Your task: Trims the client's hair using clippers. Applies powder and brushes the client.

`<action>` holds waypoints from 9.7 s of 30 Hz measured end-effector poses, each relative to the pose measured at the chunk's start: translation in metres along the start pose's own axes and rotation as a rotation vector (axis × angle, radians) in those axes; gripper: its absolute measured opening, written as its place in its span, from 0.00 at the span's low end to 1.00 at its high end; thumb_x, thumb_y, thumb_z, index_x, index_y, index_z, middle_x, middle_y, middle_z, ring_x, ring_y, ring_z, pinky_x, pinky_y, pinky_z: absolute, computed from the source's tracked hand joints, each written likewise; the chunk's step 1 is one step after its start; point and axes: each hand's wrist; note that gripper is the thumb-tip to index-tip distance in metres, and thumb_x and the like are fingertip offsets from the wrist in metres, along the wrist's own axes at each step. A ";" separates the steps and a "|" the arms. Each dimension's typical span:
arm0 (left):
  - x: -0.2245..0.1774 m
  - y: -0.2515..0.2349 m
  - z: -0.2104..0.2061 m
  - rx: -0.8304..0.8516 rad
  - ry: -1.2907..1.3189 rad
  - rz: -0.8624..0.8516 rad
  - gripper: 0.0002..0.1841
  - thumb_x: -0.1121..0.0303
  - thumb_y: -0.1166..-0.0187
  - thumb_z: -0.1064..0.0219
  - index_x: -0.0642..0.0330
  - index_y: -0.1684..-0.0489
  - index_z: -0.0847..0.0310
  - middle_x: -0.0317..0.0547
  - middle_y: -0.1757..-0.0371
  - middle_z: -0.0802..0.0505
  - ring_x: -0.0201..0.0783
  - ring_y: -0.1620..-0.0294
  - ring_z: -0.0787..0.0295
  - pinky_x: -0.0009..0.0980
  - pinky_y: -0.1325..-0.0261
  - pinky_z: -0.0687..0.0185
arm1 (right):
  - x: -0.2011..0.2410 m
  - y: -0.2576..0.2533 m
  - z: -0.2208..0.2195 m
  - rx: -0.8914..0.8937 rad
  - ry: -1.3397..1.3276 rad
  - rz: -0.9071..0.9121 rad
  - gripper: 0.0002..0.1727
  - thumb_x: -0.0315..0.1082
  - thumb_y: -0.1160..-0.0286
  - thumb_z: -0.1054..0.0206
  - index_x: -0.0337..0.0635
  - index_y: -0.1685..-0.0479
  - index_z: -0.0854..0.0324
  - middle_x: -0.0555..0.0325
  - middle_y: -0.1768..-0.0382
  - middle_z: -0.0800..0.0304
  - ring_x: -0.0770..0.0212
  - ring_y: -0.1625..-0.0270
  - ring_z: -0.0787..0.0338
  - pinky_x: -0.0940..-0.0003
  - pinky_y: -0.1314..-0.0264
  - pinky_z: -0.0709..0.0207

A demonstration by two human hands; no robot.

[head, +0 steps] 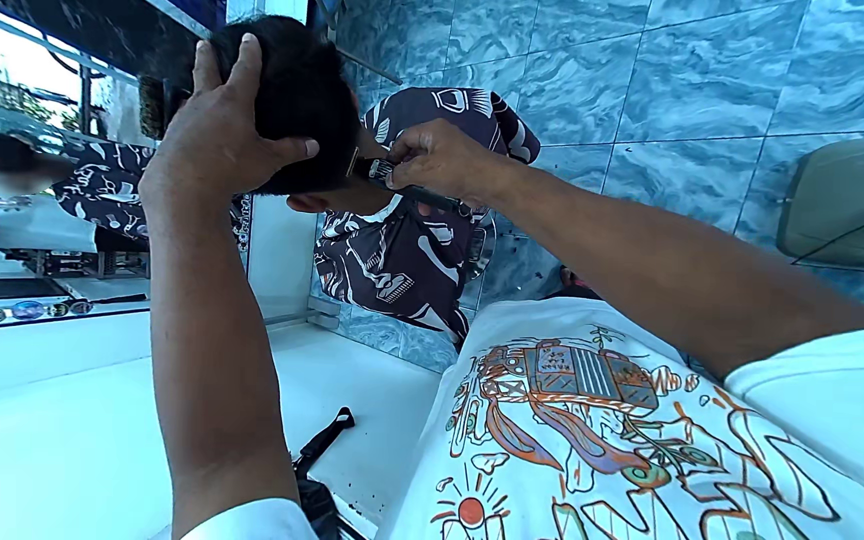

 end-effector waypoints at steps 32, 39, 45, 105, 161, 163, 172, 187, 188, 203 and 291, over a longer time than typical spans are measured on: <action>-0.001 -0.001 0.002 0.015 0.011 -0.005 0.60 0.35 0.34 0.24 0.43 0.01 0.60 0.71 0.05 0.51 0.75 0.10 0.46 0.77 0.22 0.39 | -0.010 -0.002 -0.006 -0.024 -0.089 0.024 0.17 0.35 0.26 0.28 0.39 0.41 0.16 0.47 0.59 0.09 0.57 0.74 0.10 0.63 0.76 0.13; 0.000 -0.002 0.002 0.012 0.006 0.000 0.60 0.34 0.35 0.24 0.42 0.01 0.60 0.70 0.05 0.52 0.76 0.10 0.46 0.78 0.23 0.39 | -0.009 -0.003 -0.005 -0.018 -0.105 0.045 0.16 0.35 0.27 0.28 0.39 0.42 0.15 0.48 0.60 0.09 0.57 0.72 0.09 0.62 0.76 0.13; -0.001 0.000 0.003 0.019 0.004 0.000 0.60 0.34 0.34 0.25 0.43 0.01 0.61 0.70 0.05 0.51 0.75 0.09 0.48 0.77 0.21 0.40 | -0.008 -0.003 -0.003 -0.013 -0.072 0.030 0.16 0.35 0.28 0.28 0.39 0.43 0.15 0.47 0.58 0.09 0.57 0.73 0.09 0.62 0.76 0.13; 0.000 0.005 0.001 0.016 0.039 0.042 0.60 0.38 0.33 0.22 0.38 0.01 0.64 0.63 0.03 0.58 0.73 0.11 0.42 0.76 0.24 0.35 | 0.002 -0.020 0.027 0.096 -0.059 0.014 0.11 0.35 0.21 0.31 0.37 0.49 0.13 0.50 0.65 0.10 0.60 0.78 0.12 0.66 0.79 0.15; 0.039 0.018 -0.002 -0.020 0.066 -0.330 0.60 0.42 0.43 0.14 0.39 0.06 0.51 0.60 0.03 0.55 0.75 0.18 0.32 0.76 0.31 0.29 | -0.047 0.027 -0.027 -0.134 -0.013 -0.149 0.16 0.37 0.14 0.34 0.39 0.36 0.22 0.46 0.58 0.10 0.56 0.74 0.09 0.62 0.76 0.12; 0.047 0.014 -0.002 -0.059 0.034 -0.428 0.49 0.46 0.33 0.18 0.40 0.08 0.42 0.63 0.09 0.38 0.75 0.23 0.26 0.80 0.32 0.31 | -0.046 0.029 -0.040 -0.230 -0.004 -0.149 0.17 0.38 0.15 0.34 0.39 0.35 0.22 0.47 0.58 0.10 0.57 0.74 0.10 0.63 0.76 0.13; 0.052 -0.018 -0.012 -0.152 0.032 -0.481 0.35 0.34 0.31 0.29 0.55 0.39 0.16 0.65 0.45 0.10 0.68 0.40 0.13 0.78 0.42 0.28 | -0.033 0.035 -0.083 -0.447 0.007 -0.179 0.19 0.43 0.15 0.32 0.38 0.39 0.21 0.46 0.59 0.09 0.55 0.76 0.08 0.59 0.77 0.09; 0.047 -0.036 -0.002 -0.127 0.066 -0.512 0.34 0.38 0.32 0.25 0.48 0.30 0.19 0.62 0.38 0.11 0.64 0.33 0.16 0.75 0.35 0.30 | -0.014 0.026 -0.085 -0.461 0.001 -0.141 0.20 0.44 0.18 0.29 0.36 0.41 0.22 0.46 0.64 0.11 0.56 0.80 0.11 0.61 0.81 0.12; 0.047 -0.036 0.000 -0.122 0.069 -0.521 0.34 0.38 0.32 0.25 0.46 0.29 0.20 0.62 0.37 0.12 0.64 0.32 0.16 0.75 0.34 0.30 | -0.014 0.026 -0.084 -0.466 -0.001 -0.148 0.20 0.43 0.18 0.28 0.35 0.42 0.22 0.46 0.64 0.11 0.56 0.80 0.11 0.61 0.80 0.12; 0.043 -0.036 0.003 -0.087 0.076 -0.460 0.34 0.39 0.32 0.25 0.47 0.29 0.20 0.63 0.37 0.12 0.64 0.33 0.16 0.75 0.34 0.30 | -0.011 0.021 -0.086 -0.443 0.040 -0.081 0.19 0.41 0.19 0.28 0.35 0.42 0.20 0.47 0.61 0.11 0.58 0.77 0.10 0.63 0.77 0.12; 0.036 -0.040 0.010 -0.045 0.091 -0.487 0.34 0.42 0.32 0.22 0.43 0.25 0.21 0.56 0.32 0.12 0.56 0.28 0.17 0.68 0.27 0.29 | -0.018 0.013 -0.092 -0.480 -0.011 0.102 0.18 0.40 0.23 0.27 0.38 0.42 0.20 0.51 0.63 0.09 0.58 0.74 0.08 0.62 0.75 0.10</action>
Point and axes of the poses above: each hand's wrist, its own y-axis away from the middle knuckle, its own z-axis out of the back of the hand, x = y × z
